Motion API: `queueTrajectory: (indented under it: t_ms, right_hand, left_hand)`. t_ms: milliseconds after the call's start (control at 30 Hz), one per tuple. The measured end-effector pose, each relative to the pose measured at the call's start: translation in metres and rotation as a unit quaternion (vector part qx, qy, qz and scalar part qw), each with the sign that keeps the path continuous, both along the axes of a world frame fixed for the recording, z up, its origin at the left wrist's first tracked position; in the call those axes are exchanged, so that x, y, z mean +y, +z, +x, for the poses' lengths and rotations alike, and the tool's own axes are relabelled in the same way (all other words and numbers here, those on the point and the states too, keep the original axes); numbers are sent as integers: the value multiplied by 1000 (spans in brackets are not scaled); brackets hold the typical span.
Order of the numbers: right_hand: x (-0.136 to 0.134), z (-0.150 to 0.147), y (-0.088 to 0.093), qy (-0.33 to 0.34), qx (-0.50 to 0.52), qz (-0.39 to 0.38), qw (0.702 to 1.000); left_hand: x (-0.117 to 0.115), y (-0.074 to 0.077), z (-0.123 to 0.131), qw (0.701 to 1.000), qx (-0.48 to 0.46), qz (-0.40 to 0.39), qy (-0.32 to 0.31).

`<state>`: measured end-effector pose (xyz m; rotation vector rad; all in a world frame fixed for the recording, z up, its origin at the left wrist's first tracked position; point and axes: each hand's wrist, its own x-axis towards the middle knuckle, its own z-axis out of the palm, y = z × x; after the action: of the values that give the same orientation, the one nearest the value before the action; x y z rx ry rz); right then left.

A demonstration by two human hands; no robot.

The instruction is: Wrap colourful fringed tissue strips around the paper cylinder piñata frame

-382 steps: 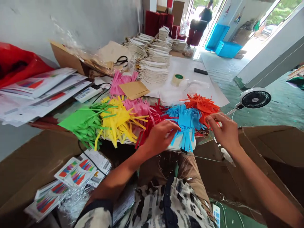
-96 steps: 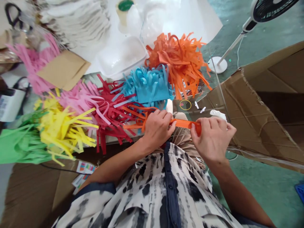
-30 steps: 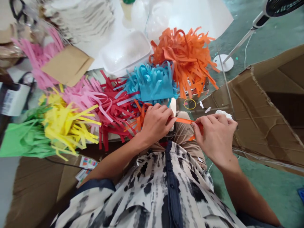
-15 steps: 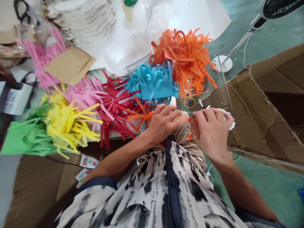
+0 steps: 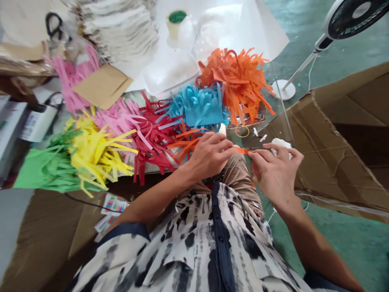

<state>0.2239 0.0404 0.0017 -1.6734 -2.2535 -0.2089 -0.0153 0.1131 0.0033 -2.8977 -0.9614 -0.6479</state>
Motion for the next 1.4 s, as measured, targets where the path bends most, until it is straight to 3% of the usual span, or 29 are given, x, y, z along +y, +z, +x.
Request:
queueTrajectory:
  t_ms: [133, 467, 867, 1133, 1400]
  right_hand:
    - [-2, -3, 5, 8, 7, -13, 1000]
    - [4, -14, 4, -2, 11, -37, 999]
    - [7, -24, -1, -73, -21, -58, 995]
    - [16, -28, 11, -73, -39, -100, 992]
    - [15, -24, 10, -67, 27, -97, 993]
  left_hand:
    - [5, -8, 21, 997, 42, -54, -31]
    - [5, -12, 13, 995, 53, -85, -21]
    - [11, -5, 10, 992, 67, -91, 58]
    - [13, 7, 13, 983, 34, -152, 102]
    - [7, 5, 13, 975, -13, -176, 134]
